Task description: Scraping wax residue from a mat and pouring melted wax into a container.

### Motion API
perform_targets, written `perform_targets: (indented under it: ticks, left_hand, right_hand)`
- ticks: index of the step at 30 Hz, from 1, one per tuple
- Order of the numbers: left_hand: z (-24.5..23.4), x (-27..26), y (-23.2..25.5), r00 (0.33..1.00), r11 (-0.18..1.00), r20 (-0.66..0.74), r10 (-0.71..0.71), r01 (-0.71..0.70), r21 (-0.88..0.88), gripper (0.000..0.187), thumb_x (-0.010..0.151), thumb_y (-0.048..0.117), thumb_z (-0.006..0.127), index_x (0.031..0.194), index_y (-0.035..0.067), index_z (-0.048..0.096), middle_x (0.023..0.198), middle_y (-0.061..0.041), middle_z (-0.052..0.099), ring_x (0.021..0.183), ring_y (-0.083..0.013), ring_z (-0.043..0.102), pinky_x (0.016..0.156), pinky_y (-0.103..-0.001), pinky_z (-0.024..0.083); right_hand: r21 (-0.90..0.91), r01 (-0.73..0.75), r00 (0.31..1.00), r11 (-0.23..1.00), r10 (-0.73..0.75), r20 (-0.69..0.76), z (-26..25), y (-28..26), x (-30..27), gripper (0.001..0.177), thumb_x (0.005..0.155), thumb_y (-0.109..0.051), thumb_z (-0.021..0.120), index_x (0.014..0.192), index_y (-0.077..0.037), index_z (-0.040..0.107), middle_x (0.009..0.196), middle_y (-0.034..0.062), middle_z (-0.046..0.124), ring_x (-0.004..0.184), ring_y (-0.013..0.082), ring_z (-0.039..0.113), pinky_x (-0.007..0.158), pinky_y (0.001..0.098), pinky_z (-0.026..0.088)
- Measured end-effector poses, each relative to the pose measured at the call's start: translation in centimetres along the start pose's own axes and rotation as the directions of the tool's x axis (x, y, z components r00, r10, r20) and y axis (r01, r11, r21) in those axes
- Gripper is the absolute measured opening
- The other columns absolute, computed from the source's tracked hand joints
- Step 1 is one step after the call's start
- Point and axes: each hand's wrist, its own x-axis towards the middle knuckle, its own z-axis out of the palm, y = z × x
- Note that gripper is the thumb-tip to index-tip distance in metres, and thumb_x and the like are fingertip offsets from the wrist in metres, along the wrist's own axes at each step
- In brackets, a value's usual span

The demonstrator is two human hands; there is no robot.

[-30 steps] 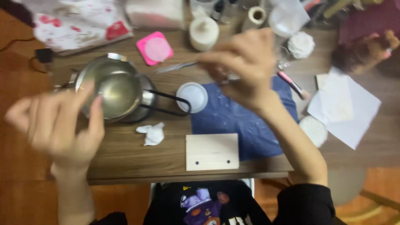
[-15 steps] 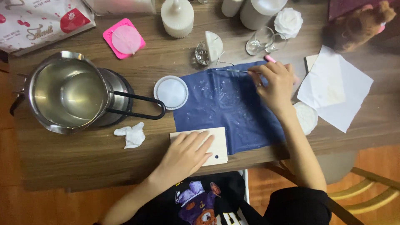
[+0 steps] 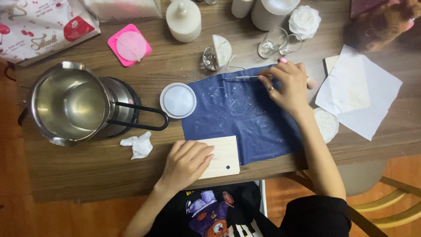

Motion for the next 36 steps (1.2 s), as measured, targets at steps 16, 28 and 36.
perform_targets:
  ticks: [16, 28, 36]
  left_hand:
    - [-1.0, -2.8, 0.4, 0.927, 0.960, -0.254, -0.276, 0.281, -0.017, 0.007, 0.084, 0.006, 0.063, 0.083, 0.011, 0.068, 0.074, 0.004, 0.065, 0.064, -0.0139, 0.056, 0.066, -0.030, 0.034]
    - [-0.2, -2.8, 0.6, 0.939, 0.973, -0.258, -0.227, 0.230, -0.018, 0.006, 0.083, 0.006, 0.065, 0.084, 0.011, 0.067, 0.075, 0.004, 0.065, 0.065, -0.0136, 0.056, 0.066, -0.030, 0.035]
    - [-0.1, -3.6, 0.3, 0.922, 0.967, -0.296, -0.248, 0.254, -0.020, 0.007, 0.083, 0.006, 0.063, 0.082, 0.011, 0.068, 0.074, 0.004, 0.065, 0.063, -0.0139, 0.056, 0.067, -0.030, 0.035]
  right_hand:
    - [-0.226, -0.077, 0.996, 0.971, 0.067, -0.053, -0.2, 1.1, -4.7, 0.005, 0.093, -0.019, 0.072, 0.090, -0.018, 0.069, 0.080, -0.0023, 0.062, 0.072, 0.0202, 0.053, 0.072, 0.0353, 0.029]
    - [-0.165, -0.114, 0.993, 0.980, 0.107, -0.051, 0.1, -0.1, -5.4, 0.003, 0.094, -0.016, 0.068, 0.092, -0.014, 0.067, 0.079, -0.0013, 0.060, 0.074, 0.0192, 0.055, 0.079, 0.0357, 0.030]
    - [-0.104, -0.103, 0.994, 0.989, 0.098, -0.054, 0.4, -1.0, -4.4, 0.003, 0.094, -0.014, 0.069, 0.090, -0.014, 0.069, 0.081, -0.0028, 0.062, 0.074, 0.0168, 0.054, 0.073, 0.0340, 0.026]
